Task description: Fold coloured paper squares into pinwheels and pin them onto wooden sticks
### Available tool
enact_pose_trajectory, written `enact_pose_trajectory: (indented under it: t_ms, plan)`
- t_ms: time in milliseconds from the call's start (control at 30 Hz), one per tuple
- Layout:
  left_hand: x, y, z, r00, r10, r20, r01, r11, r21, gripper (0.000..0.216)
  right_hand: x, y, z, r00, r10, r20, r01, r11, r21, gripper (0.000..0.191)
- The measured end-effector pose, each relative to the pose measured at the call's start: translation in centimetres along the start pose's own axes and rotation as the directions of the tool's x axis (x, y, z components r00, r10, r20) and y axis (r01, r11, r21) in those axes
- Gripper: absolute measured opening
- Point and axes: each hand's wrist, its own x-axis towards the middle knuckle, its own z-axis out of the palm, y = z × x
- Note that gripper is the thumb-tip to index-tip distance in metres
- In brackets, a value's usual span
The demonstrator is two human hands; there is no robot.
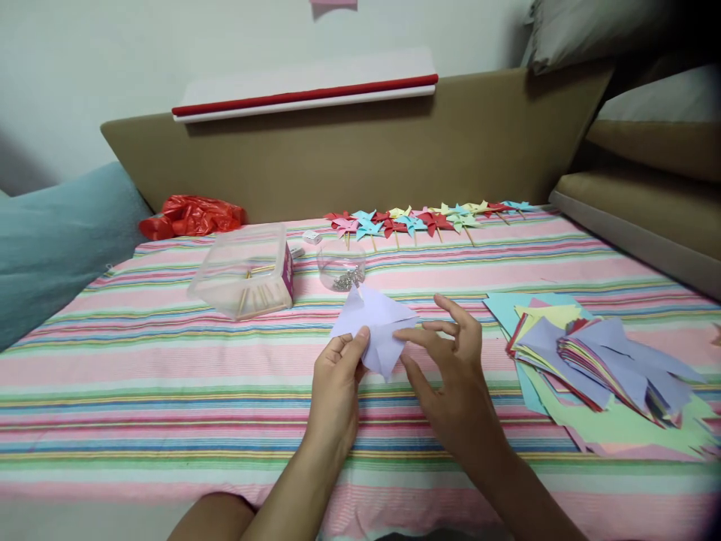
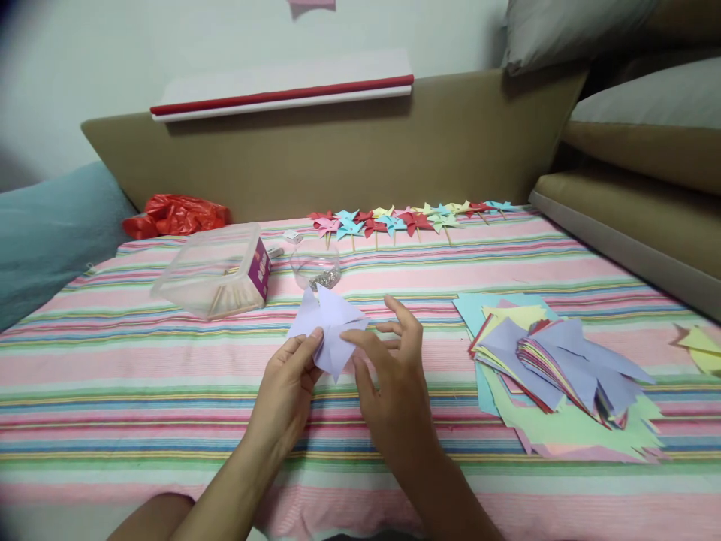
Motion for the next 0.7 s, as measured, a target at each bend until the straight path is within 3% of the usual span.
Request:
enact_pose_trajectory:
  t_ms: [167,500,700]
  plan:
    - [-0.03,0.18,0.03,1.000,-0.024,0.000,0.024,1.000,-0.020,0.033,-0.26,-0.11,0.12,0.994,0.003,0.111,-0.006,0.999,0.031,0.018]
    - [-0.34,-0.37,0.36,0.999,0.029,0.015,-0.030,0.998,0.052,0.031,0.53,0.00,0.11,0.959,0.265,0.104,-0.282,0.936,0.212,0.019]
    - [-0.89,-0.33,0.69,0.996,0.046,0.081,-0.053,0.995,0.086,0.030,0.40,0.28,0.48,0.933,0.348,0.087,-0.357,0.880,0.312,0.018]
